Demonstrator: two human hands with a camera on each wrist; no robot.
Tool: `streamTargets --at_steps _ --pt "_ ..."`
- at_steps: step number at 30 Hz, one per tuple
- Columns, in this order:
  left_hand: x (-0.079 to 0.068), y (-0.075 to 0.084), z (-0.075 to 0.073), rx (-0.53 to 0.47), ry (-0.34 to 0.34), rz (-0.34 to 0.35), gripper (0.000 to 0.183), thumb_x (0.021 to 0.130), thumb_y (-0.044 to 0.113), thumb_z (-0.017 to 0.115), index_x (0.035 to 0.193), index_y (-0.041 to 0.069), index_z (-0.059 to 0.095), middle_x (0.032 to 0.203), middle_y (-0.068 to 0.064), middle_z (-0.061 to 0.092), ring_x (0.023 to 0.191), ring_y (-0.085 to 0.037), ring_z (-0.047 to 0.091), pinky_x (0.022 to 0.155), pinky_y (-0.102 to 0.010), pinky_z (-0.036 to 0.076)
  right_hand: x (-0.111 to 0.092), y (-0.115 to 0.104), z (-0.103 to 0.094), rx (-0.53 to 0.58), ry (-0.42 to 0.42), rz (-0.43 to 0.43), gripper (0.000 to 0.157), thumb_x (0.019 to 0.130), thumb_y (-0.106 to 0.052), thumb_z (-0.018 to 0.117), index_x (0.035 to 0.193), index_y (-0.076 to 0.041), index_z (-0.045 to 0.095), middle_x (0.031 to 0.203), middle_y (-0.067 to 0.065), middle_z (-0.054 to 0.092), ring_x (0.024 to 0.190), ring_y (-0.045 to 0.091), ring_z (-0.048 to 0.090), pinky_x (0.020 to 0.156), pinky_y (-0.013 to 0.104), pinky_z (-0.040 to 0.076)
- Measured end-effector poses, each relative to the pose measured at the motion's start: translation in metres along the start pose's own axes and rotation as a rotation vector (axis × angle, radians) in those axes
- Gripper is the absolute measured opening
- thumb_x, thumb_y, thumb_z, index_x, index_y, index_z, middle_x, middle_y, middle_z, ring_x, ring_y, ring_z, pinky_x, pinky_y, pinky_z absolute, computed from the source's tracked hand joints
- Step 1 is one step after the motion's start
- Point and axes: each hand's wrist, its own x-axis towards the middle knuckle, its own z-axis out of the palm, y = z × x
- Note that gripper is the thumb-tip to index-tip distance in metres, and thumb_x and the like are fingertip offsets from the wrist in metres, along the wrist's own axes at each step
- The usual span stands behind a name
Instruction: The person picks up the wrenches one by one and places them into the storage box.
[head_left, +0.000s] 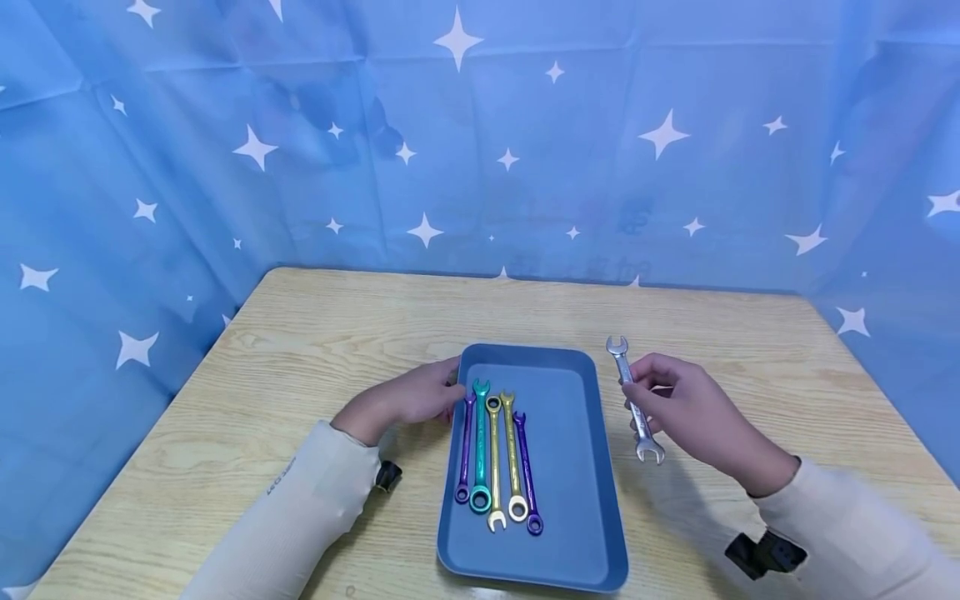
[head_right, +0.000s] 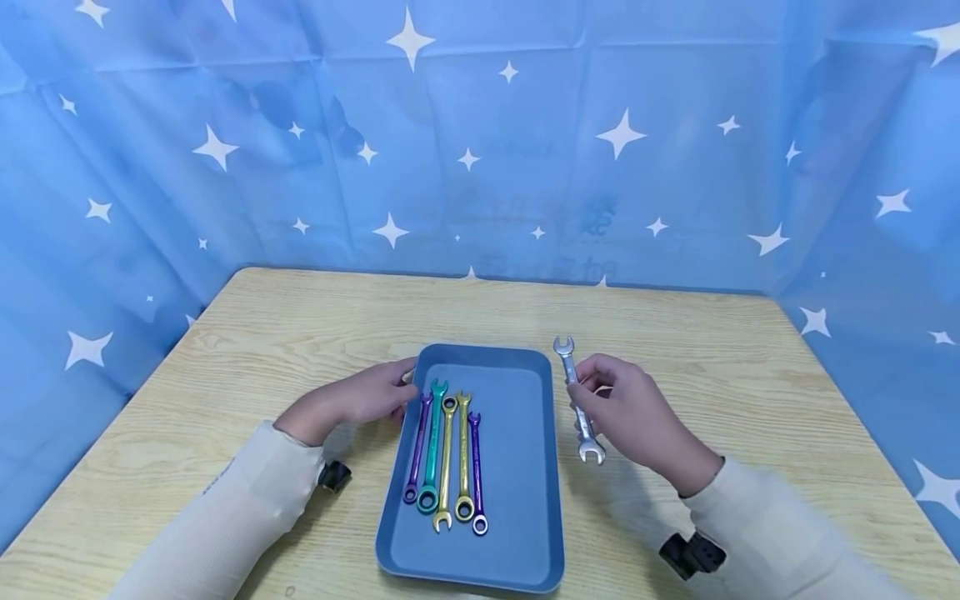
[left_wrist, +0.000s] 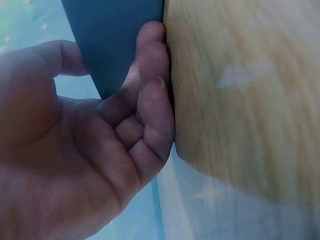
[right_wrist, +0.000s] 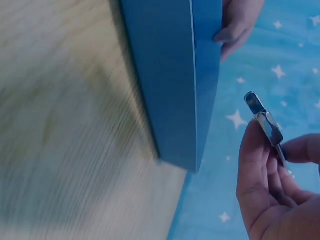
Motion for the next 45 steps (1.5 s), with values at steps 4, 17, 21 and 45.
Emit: streamTargets --at_steps 4,17,21,45 --pt "0.0 -0.001 0.0 -0.009 -0.004 -0.002 0.058 0.105 0.027 0.042 0.16 0.028 0.024 0.092 -0.005 0.064 0.068 -0.02 0.061 0.072 -0.036 0.049 0.0 -0.005 0.008 0.022 -0.001 0.007 0.021 0.101 -0.019 0.059 0.107 0.001 0.061 0.087 0.01 0.061 0.076 0.012 0.065 0.064 0.032 0.057" --pt "0.001 0.0 0.0 -0.012 -0.005 -0.002 0.057 0.105 0.026 0.042 0.16 0.024 0.026 0.088 -0.005 0.066 0.069 -0.019 0.063 0.073 -0.035 0.05 0.001 -0.01 0.03 0.134 -0.062 -0.008 0.019 0.098 -0.012 0.062 0.106 0.005 0.059 0.088 0.015 0.063 0.074 0.015 0.065 0.064 0.035 0.059" --pt "0.001 -0.001 0.0 -0.012 -0.007 0.007 0.056 0.105 0.025 0.041 0.159 0.024 0.028 0.089 -0.004 0.065 0.07 -0.02 0.063 0.072 -0.035 0.05 0.003 -0.01 0.037 0.156 -0.094 -0.01 0.019 0.097 -0.011 0.063 0.105 0.006 0.06 0.091 0.02 0.066 0.074 0.016 0.067 0.064 0.036 0.059" --pt "0.001 0.0 0.0 -0.008 -0.008 0.001 0.057 0.105 0.028 0.042 0.16 0.026 0.025 0.083 -0.005 0.067 0.069 -0.021 0.063 0.071 -0.036 0.05 0.018 -0.01 0.076 0.206 -0.222 -0.032 0.018 0.094 -0.008 0.066 0.103 0.004 0.055 0.088 0.02 0.07 0.066 0.023 0.07 0.064 0.038 0.061"
